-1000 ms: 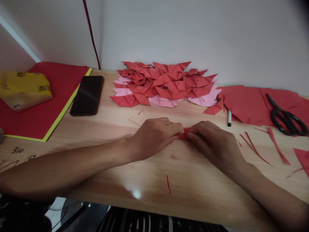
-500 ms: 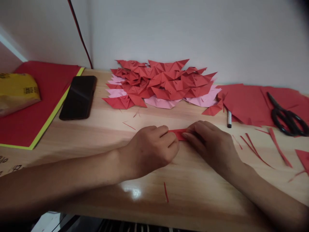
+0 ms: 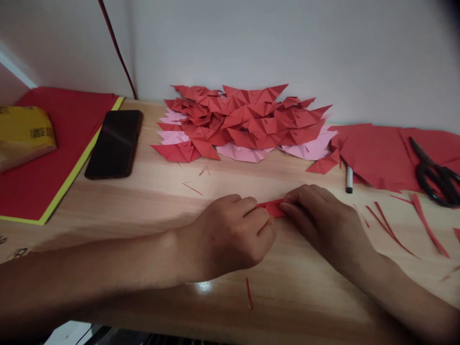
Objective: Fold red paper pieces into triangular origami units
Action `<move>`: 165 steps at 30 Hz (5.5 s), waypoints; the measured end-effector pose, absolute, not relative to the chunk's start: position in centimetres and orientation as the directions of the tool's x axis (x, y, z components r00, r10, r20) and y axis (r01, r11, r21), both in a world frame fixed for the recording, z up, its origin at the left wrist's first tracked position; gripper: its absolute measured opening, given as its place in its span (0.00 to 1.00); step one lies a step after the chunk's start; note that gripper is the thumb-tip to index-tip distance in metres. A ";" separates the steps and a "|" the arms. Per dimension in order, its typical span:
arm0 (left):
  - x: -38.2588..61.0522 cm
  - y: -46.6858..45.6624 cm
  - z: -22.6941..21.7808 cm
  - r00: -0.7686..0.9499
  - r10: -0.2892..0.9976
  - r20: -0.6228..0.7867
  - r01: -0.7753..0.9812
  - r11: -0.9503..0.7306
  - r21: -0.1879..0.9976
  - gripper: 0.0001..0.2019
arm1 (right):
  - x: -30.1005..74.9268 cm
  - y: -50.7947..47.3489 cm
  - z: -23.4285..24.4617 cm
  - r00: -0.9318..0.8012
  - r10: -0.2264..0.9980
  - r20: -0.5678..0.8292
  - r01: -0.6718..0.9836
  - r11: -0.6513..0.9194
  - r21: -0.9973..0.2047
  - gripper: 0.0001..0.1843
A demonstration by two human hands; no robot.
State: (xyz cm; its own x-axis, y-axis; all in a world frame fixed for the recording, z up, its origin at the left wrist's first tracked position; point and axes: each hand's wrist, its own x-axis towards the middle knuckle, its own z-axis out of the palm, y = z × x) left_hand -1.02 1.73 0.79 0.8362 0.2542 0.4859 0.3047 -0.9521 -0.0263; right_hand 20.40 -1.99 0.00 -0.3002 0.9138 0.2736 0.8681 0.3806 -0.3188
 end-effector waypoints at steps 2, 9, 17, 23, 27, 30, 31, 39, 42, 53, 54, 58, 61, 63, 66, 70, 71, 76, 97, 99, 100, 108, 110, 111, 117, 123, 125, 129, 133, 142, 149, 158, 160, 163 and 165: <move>-1.0 1.6 0.8 0.845 0.247 0.475 0.297 -0.954 -0.033 0.07 | 20.3 -1.9 0.0 -0.295 0.919 0.261 0.878 0.368 -0.304 0.11; -0.9 1.3 1.0 0.851 0.264 0.455 0.301 -0.953 -0.011 0.05 | 20.0 -2.1 -0.1 -0.278 0.928 0.249 0.905 0.339 -0.256 0.12; -0.9 1.1 1.1 0.856 0.281 0.435 0.315 -0.949 -0.008 0.05 | 19.8 -2.1 -0.4 -0.268 0.928 0.258 0.938 0.313 -0.151 0.15; -0.8 1.1 1.0 0.851 0.282 0.442 0.314 -0.950 0.001 0.05 | 19.9 -2.0 -0.4 -0.270 0.930 0.250 0.941 0.310 -0.135 0.15; -0.7 0.9 1.0 0.849 0.287 0.443 0.320 -0.948 0.001 0.06 | 19.9 -2.0 -0.3 -0.268 0.929 0.257 0.943 0.307 -0.128 0.15; -0.7 0.8 0.9 0.849 0.298 0.436 0.323 -0.946 0.016 0.06 | 19.9 -2.0 -0.3 -0.258 0.929 0.265 0.947 0.297 -0.119 0.15; -0.7 0.8 0.9 0.853 0.301 0.426 0.324 -0.946 0.021 0.05 | 19.8 -2.0 -0.3 -0.258 0.929 0.265 0.948 0.297 -0.117 0.15; -0.7 0.7 1.0 0.874 0.317 0.368 0.330 -0.944 0.030 0.07 | 19.7 -1.9 -0.4 -0.244 0.935 0.256 0.952 0.282 -0.123 0.15; -0.5 0.6 1.2 0.879 0.336 0.338 0.346 -0.938 0.031 0.09 | 19.6 -1.9 -0.4 -0.245 0.936 0.252 0.955 0.278 -0.106 0.15; -0.4 0.0 0.3 0.862 0.291 0.416 0.348 -0.935 -0.065 0.14 | 19.2 -1.8 -0.2 -0.248 0.935 0.254 0.952 0.284 -0.117 0.11; -0.4 0.0 0.3 0.861 0.292 0.416 0.350 -0.934 -0.069 0.14 | 19.2 -1.8 -0.3 -0.243 0.936 0.254 0.953 0.279 -0.119 0.10; -0.5 0.1 0.5 0.875 0.281 0.394 0.344 -0.934 -0.098 0.14 | 19.2 -1.8 -0.5 -0.232 0.941 0.246 0.954 0.270 -0.132 0.06; -0.6 0.3 0.5 0.893 0.253 0.372 0.318 -0.940 -0.124 0.14 | 19.5 -1.8 -0.6 -0.238 0.942 0.237 0.949 0.277 -0.148 0.08; -0.6 0.3 0.6 0.897 0.247 0.365 0.313 -0.941 -0.131 0.14 | 19.8 -2.0 -0.4 -0.261 0.931 0.255 0.938 0.307 -0.161 0.09; -0.7 0.4 0.5 0.900 0.246 0.360 0.312 -0.940 -0.136 0.13 | 19.7 -2.7 0.1 -0.334 0.886 0.322 0.904 0.398 -0.158 0.13; -0.7 0.4 0.3 0.894 0.244 0.377 0.307 -0.944 -0.119 0.10 | 18.6 -4.6 0.8 -0.529 0.815 0.239 0.821 0.562 -0.099 0.27; -0.7 0.4 0.2 0.890 0.247 0.383 0.311 -0.944 -0.114 0.10 | 18.3 -5.1 0.8 -0.552 0.811 0.196 0.812 0.575 -0.094 0.29; -0.8 0.3 0.4 0.881 0.280 0.382 0.342 -0.934 -0.104 0.14 | 18.0 -7.0 0.1 -0.542 0.829 0.135 0.837 0.547 0.008 0.34; -1.3 -0.2 1.1 0.928 0.306 0.213 0.349 -0.913 -0.212 0.15 | 19.8 -8.5 -0.5 -0.403 0.901 0.158 0.912 0.381 0.152 0.33; -1.3 -0.3 1.1 0.931 0.303 0.203 0.343 -0.916 -0.209 0.14 | 19.4 -8.5 -0.1 -0.405 0.902 0.154 0.910 0.381 0.163 0.32; -1.3 -0.3 1.0 0.931 0.305 0.201 0.344 -0.916 -0.207 0.13 | 19.2 -8.4 0.1 -0.406 0.900 0.158 0.909 0.381 0.167 0.32; -1.0 -0.4 0.9 0.903 0.306 0.303 0.371 -0.910 -0.185 0.13 | 16.6 -7.5 -0.1 -0.507 0.848 0.157 0.862 0.499 0.093 0.33; -0.9 -0.4 1.0 0.908 0.309 0.283 0.367 -0.913 -0.180 0.14 | 16.7 -7.4 -0.6 -0.500 0.849 0.173 0.866 0.492 0.088 0.34; -0.9 -0.5 1.1 0.909 0.312 0.277 0.369 -0.911 -0.182 0.14 | 16.8 -7.4 -0.8 -0.496 0.851 0.176 0.868 0.489 0.085 0.34; -1.2 -0.6 1.1 0.918 0.325 0.228 0.371 -0.906 -0.206 0.15 | 17.5 -7.9 -1.7 -0.457 0.862 0.220 0.890 0.446 0.098 0.42; -1.3 -0.7 0.9 0.932 0.322 0.167 0.356 -0.898 -0.257 0.15 | 18.9 -8.1 -2.2 -0.413 0.870 0.271 0.910 0.387 0.146 0.41; -1.3 -0.7 0.8 0.930 0.317 0.185 0.359 -0.893 -0.272 0.15 | 19.8 -8.2 -2.1 -0.398 0.870 0.291 0.917 0.366 0.158 0.40; -1.2 -0.7 0.6 0.933 0.311 0.180 0.350 -0.899 -0.263 0.11 | 20.4 -8.1 -1.5 -0.421 0.856 0.299 0.906 0.380 0.188 0.39; -1.1 -0.7 0.4 0.927 0.317 0.203 0.359 -0.905 -0.230 0.13 | 18.6 -7.8 -0.9 -0.436 0.850 0.297 0.900 0.410 0.149 0.39; -1.0 -0.7 0.9 0.912 0.321 0.255 0.374 -0.905 -0.201 0.15 | 17.1 -7.6 -1.4 -0.453 0.859 0.240 0.890 0.451 0.063 0.34; -1.4 -1.7 1.2 0.919 0.346 0.190 0.385 -0.891 -0.242 0.12 | 17.2 -7.8 -1.3 -0.441 0.876 0.197 0.897 0.434 0.081 0.31; -0.9 -1.1 0.2 0.882 0.329 0.338 0.405 -0.896 -0.185 0.13 | 17.2 -7.7 -1.2 -0.422 0.893 0.156 0.906 0.422 0.031 0.33; -0.9 -1.0 0.2 0.879 0.330 0.343 0.410 -0.892 -0.192 0.12 | 17.1 -7.8 -1.1 -0.421 0.892 0.161 0.906 0.421 0.035 0.33; -0.9 -1.1 0.4 0.878 0.343 0.335 0.423 -0.883 -0.204 0.15 | 17.1 -7.8 -1.1 -0.432 0.885 0.171 0.901 0.431 0.047 0.32; -0.9 -1.2 0.5 0.885 0.344 0.314 0.419 -0.882 -0.214 0.16 | 17.4 -7.8 -1.2 -0.432 0.884 0.181 0.902 0.428 0.061 0.33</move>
State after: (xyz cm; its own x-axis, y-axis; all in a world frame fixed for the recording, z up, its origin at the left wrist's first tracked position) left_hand -0.95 -1.17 0.47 0.8850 0.3441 0.3136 0.4190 -0.8824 -0.2142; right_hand 17.43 -7.83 -1.20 -0.4319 0.8836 0.1810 0.9016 0.4283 0.0609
